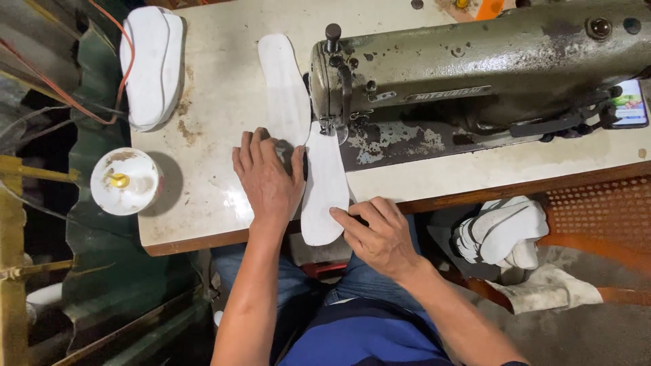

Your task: Stitching the edges of shoe insoles using an industrial sewing machine

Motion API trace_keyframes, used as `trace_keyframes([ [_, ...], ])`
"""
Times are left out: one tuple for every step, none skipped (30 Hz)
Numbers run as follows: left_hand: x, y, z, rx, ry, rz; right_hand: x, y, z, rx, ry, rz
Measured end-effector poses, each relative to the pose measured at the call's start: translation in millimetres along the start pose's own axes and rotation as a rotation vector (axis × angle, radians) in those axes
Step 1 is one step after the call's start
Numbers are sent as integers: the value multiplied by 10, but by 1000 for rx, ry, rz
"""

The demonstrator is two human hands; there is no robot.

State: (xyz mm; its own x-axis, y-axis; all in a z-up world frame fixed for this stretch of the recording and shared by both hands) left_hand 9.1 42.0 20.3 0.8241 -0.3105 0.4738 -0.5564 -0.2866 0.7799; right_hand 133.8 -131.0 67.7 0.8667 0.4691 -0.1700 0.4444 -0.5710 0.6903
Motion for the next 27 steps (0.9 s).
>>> trace_keyframes([
  [54,53,-10,4,-2,-4,42,5,-15,6,2,-2],
  [121,96,-18,-22,-32,19,70,3,-35,-7,33,4],
  [179,153,-33,-46,-63,39,91,-8,-64,-16,64,7],
  [183,149,-21,-40,-66,31,136,18,-76,-7,67,4],
  [186,151,-20,-27,-97,18,175,16,-101,-15,99,-6],
  [187,152,-19,-15,-127,4,214,13,-127,-22,132,-16],
  [163,116,-12,-4,-129,-13,236,20,-157,-7,138,-27],
  [132,89,-10,23,-117,-11,263,13,-186,-21,139,-38],
  [89,62,-7,51,-104,-13,293,-6,-215,-33,141,-52],
  [106,83,-2,62,-105,-33,356,-42,-184,-18,148,-67],
  [102,97,-9,48,-60,-17,425,-87,-156,-10,145,-100],
  [100,105,-16,35,-15,-1,498,-136,-130,-3,143,-133],
  [90,162,-26,46,-18,-16,485,-119,-160,11,149,-143],
  [73,205,-40,39,-1,-3,494,-114,-186,7,126,-153],
  [66,235,-30,26,16,13,501,-96,-188,-2,97,-162],
  [46,284,-85,30,15,0,525,-107,-195,7,98,-173],
  [8,299,-118,-28,55,-15,535,-109,-177,14,98,-167],
  [-29,312,-148,-86,95,-30,546,-112,-157,22,97,-162],
  [-53,326,-174,-88,93,-41,549,-119,-152,28,92,-170],
  [-90,325,-199,-122,122,-66,554,-127,-146,19,81,-163],
  [-114,315,-237,-156,149,-87,571,-128,-146,11,71,-151],
  [-136,312,-273,-156,143,-94,577,-131,-142,18,66,-154],
  [-158,296,-302,-182,142,-102,585,-132,-135,22,53,-160],
  [-180,283,-330,-207,141,-110,592,-132,-127,25,40,-165],
  [-228,250,-364,-208,136,-115,601,-140,-107,31,36,-166],
  [-270,219,-400,-203,120,-135,608,-150,-88,30,34,-170],
  [-309,190,-447,-199,102,-156,618,-161,-75,31,31,-172],
])
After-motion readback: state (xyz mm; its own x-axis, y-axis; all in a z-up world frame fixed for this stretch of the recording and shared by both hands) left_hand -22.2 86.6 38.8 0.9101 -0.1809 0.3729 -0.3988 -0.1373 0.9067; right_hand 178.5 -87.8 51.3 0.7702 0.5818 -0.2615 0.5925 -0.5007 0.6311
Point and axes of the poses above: each hand's wrist, its own z-axis away from the middle knuckle, its own y-axis out of the back of the hand, x = y × z, the point moved 5 cm from there along -z, towards the middle knuckle, and after that the axes turned 13 degrees about y, right-handed, at the moved point
